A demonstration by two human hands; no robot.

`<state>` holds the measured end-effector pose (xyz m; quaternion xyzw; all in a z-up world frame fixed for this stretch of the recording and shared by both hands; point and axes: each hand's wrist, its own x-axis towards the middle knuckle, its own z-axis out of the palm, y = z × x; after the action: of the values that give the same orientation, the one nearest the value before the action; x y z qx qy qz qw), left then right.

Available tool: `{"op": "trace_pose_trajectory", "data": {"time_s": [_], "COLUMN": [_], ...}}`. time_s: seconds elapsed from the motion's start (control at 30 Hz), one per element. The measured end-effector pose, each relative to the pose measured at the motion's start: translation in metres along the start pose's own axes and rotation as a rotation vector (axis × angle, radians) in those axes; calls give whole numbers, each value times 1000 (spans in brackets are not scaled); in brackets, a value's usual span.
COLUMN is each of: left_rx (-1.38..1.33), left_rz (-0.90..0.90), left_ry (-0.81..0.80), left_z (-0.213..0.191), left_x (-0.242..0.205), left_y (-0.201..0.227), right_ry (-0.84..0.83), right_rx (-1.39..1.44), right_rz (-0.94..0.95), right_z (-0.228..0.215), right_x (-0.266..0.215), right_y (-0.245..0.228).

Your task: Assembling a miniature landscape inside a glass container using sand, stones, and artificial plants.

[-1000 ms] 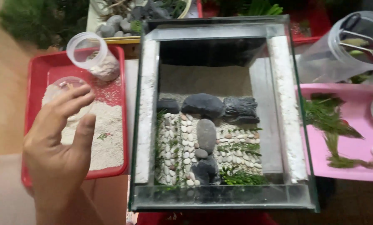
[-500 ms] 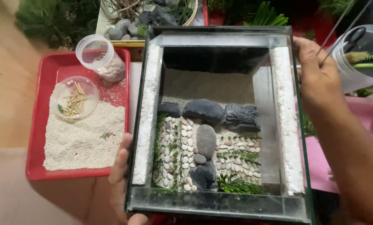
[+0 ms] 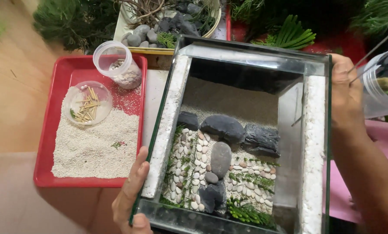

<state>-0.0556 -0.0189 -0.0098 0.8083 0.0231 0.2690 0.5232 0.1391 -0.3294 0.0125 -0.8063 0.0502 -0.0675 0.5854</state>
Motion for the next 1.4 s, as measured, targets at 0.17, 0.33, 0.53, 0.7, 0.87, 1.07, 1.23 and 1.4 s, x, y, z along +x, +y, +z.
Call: {"op": "trace_pose_trajectory", "data": {"time_s": [0.17, 0.33, 0.53, 0.7, 0.87, 1.07, 1.23, 1.4], "left_rx": [-87, -39, -221, -346, -362, -301, -377, -352], "left_rz": [20, 46, 75, 52, 30, -37, -67, -41], "left_ry": [-14, -19, 43, 0, 6, 28, 91, 65], "left_z": [3, -2, 7, 3, 5, 6, 14, 15], "left_x": [18, 27, 42, 51, 66, 81, 93, 101], "left_y": [1, -15, -33, -45, -41, -38, -34, -36], "right_ry": [36, 56, 93, 131, 169, 143, 109, 70], "right_rx": [-104, -18, -114, -206, -177, -166, 96, 176], "right_rz": [-105, -99, -178, -175, -201, -160, -29, 10], "right_z": [-15, -23, -31, -34, -38, -36, -32, -34], "right_x": [-10, -18, -29, -45, -53, -68, -75, -80], "right_y": [12, 23, 28, 27, 34, 25, 19, 16]}}
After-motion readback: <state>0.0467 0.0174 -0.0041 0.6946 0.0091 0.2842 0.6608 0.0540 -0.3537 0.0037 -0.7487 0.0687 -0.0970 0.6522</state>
